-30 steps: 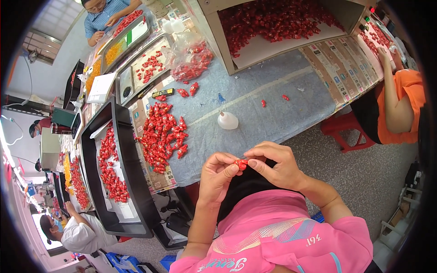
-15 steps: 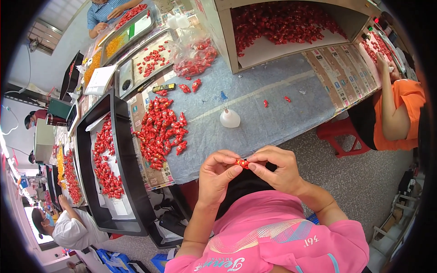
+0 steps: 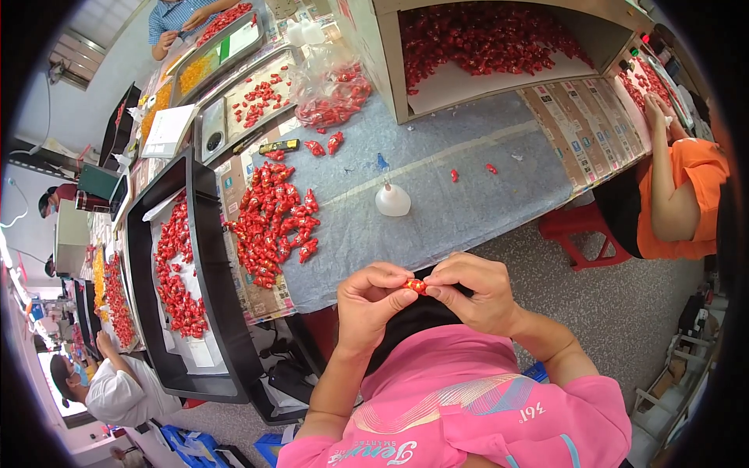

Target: The person assembles small figurines by applying glue from a squeeze bottle onto components and attaching small parts together by hand.

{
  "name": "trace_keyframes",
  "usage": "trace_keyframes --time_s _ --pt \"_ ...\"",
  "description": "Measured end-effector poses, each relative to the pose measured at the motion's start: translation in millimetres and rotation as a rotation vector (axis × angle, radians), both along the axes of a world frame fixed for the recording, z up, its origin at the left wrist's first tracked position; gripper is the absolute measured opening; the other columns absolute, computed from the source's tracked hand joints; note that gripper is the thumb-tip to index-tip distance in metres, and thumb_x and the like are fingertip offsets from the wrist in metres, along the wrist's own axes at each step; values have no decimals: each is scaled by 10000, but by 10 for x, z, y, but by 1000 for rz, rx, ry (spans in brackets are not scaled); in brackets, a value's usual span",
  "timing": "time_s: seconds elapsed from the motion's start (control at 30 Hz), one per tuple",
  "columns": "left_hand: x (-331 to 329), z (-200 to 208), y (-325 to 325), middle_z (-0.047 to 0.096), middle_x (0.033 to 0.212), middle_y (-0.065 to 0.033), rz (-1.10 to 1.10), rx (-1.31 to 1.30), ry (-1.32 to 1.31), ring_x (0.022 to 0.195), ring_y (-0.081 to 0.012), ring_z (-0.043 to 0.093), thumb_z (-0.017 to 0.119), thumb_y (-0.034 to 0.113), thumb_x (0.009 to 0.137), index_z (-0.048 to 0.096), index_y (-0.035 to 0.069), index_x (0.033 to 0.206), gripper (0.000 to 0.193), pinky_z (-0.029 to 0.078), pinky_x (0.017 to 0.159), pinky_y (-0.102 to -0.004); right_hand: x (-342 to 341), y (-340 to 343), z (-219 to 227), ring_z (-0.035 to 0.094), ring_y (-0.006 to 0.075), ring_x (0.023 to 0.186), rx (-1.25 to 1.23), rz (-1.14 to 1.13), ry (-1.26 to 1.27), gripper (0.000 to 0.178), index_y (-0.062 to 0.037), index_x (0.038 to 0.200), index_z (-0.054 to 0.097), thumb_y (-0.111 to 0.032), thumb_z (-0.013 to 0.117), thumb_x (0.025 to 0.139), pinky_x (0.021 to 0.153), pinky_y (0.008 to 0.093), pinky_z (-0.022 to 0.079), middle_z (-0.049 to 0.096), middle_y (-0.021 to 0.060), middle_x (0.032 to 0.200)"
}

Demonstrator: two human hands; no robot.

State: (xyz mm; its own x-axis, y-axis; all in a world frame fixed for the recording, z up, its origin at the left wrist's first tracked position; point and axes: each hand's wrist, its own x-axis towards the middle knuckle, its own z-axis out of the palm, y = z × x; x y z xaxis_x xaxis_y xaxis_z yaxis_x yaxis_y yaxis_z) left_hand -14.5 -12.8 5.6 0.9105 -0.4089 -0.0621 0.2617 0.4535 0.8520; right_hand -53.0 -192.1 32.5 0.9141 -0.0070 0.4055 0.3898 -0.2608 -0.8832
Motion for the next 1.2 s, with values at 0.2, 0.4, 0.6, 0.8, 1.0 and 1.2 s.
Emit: trace_keyframes --time_s 0.2,0.4,0.6,0.8,1.0,1.2 --pt "-12 -30 -11 631 932 -125 4 -3 15 869 -182 619 708 -135 700 653 11 836 207 521 800 -291 2 7 -34 629 215 684 9 -11 -11 128 -1 840 637 1 718 740 584 289 498 645 101 772" --pt "-16 -25 -20 632 933 -122 13 14 18 865 -176 621 708 -130 703 658 10 840 202 520 805 -288 10 -6 -53 631 213 687 19 -5 -7 117 -3 844 641 -5 711 750 589 288 500 649 102 778" --pt "23 -10 -18 628 921 -114 -1 13 65 850 -178 625 701 -109 721 641 18 866 201 531 773 -283 26 -22 -36 645 208 719 22 22 38 116 0 870 655 -18 706 768 620 283 509 656 102 799" --pt "30 25 4 643 934 -118 -89 -150 300 820 -165 646 653 -26 815 597 5 972 170 548 748 -272 21 -49 8 650 193 743 38 43 157 140 -3 931 666 -58 685 803 651 272 514 658 113 849" --pt "7 37 -7 635 941 -110 -131 -171 386 818 -178 650 652 21 829 596 26 965 147 556 704 -287 -5 -41 24 649 185 742 4 18 146 137 -5 944 668 -55 668 816 646 269 513 657 112 857" --pt "5 -1 -18 638 922 -116 -125 -193 344 813 -188 650 649 4 826 617 33 948 129 556 688 -289 0 -22 29 630 186 711 6 -13 151 118 -7 904 676 -62 685 799 648 265 489 660 109 815"
